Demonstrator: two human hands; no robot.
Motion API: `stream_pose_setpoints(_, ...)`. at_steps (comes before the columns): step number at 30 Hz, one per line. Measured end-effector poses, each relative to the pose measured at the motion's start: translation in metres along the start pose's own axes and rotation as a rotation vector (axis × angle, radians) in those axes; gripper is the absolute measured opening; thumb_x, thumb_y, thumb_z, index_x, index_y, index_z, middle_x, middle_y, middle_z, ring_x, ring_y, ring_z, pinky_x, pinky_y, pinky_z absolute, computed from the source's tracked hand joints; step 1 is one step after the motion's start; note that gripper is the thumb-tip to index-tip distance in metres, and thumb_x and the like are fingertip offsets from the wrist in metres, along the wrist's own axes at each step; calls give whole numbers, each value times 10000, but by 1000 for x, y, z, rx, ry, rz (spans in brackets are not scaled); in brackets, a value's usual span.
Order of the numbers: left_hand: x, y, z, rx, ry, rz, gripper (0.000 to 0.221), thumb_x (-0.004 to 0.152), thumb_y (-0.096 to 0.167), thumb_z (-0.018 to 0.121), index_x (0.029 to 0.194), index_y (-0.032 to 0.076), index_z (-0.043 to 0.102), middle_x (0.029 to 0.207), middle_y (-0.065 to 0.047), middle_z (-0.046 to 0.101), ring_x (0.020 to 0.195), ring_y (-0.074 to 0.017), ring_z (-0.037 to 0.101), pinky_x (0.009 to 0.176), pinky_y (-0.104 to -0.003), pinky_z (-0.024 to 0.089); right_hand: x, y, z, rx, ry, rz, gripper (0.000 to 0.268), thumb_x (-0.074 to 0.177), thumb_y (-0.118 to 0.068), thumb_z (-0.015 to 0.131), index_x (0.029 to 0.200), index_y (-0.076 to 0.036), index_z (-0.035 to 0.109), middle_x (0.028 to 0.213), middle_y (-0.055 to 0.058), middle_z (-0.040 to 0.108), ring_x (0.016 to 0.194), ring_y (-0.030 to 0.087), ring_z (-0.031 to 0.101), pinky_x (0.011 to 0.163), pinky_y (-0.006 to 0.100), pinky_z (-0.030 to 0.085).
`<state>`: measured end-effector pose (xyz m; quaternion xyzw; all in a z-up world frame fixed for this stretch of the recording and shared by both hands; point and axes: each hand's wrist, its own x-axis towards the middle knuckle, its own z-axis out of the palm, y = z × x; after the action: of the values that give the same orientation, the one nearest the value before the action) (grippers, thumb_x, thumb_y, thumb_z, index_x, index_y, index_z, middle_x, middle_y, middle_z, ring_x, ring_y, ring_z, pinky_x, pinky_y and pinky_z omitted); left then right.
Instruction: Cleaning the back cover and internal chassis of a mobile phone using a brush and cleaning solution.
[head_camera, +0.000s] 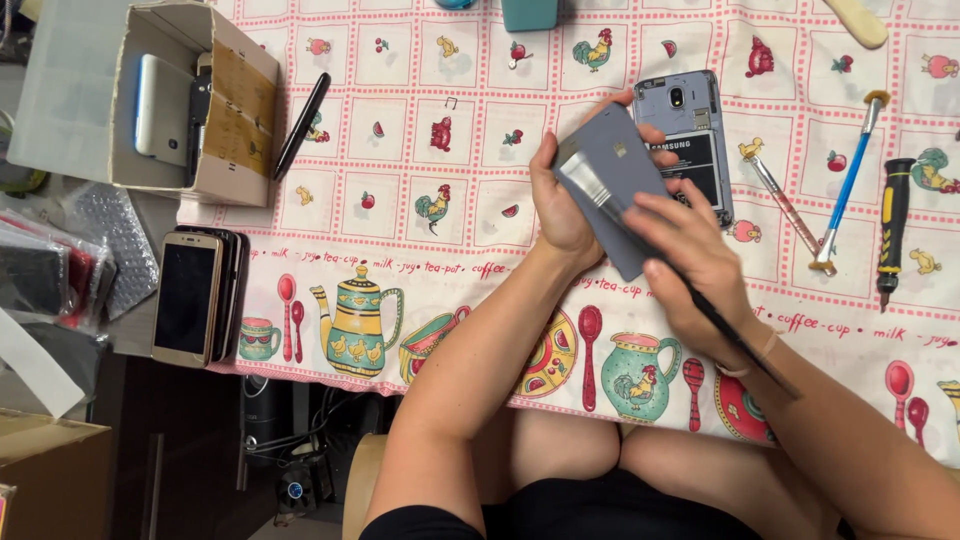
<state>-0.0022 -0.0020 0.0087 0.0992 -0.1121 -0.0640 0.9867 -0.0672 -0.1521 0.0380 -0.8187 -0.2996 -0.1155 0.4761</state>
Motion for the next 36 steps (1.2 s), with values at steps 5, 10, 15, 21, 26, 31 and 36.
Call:
stream_pose_setpoints(5,0,-1,-8,-80,18,-15,715,1063,619,466,1456,22,471,1159,-205,644,1018,-371,698,872,-557,592,1,8,-1,140,-68,121,396,1015,-201,464,1344,-60,632,1511,212,553,1459,272,490,1360,590,-8)
stream_pose_setpoints(10,-3,0,-20,-235,-71,-134,745,1100,665,448,1560,80,444,1354,-258,657,1201,-475,649,972,-558,531,9,-1,-1,89,223,235,443,1077,-244,469,1428,28,462,1272,191,695,1271,237,599,1370,549,62)
stream_pose_setpoints(15,-1,2,-33,-241,-96,-208,821,1087,753,430,1606,116,437,1446,-228,626,1280,-453,620,994,-567,500,8,-2,-4,29,220,179,280,1092,-197,511,1283,7,527,1225,206,694,1213,303,666,1362,635,135)
stream_pose_setpoints(21,0,3,-27,-217,-120,-127,749,1124,659,401,1563,55,448,1382,-272,645,1217,-462,657,1070,-586,487,3,3,-2,-93,129,108,279,1054,-177,598,1241,16,676,1323,247,644,1286,360,610,1323,666,111)
stream_pose_setpoints(26,2,1,-19,-159,-17,-47,715,1093,597,458,1523,26,433,1245,-262,640,1112,-433,680,921,-619,579,6,-1,3,14,2,26,257,989,-103,596,1208,3,679,1312,263,661,1260,307,642,1358,641,69)
stream_pose_setpoints(31,2,-3,-19,-158,-23,-56,701,1078,591,473,1505,36,440,1226,-254,653,1096,-408,699,923,-615,576,8,-2,0,-77,180,78,222,1014,-2,631,1232,30,660,1091,147,738,1041,260,671,1347,719,161)
stream_pose_setpoints(36,1,0,-17,-127,-5,-53,710,1078,591,471,1520,36,450,1215,-248,648,1091,-420,689,910,-621,582,10,-11,-1,-60,-37,-128,294,928,-55,671,1215,1,691,1151,170,721,1091,305,691,1324,645,127)
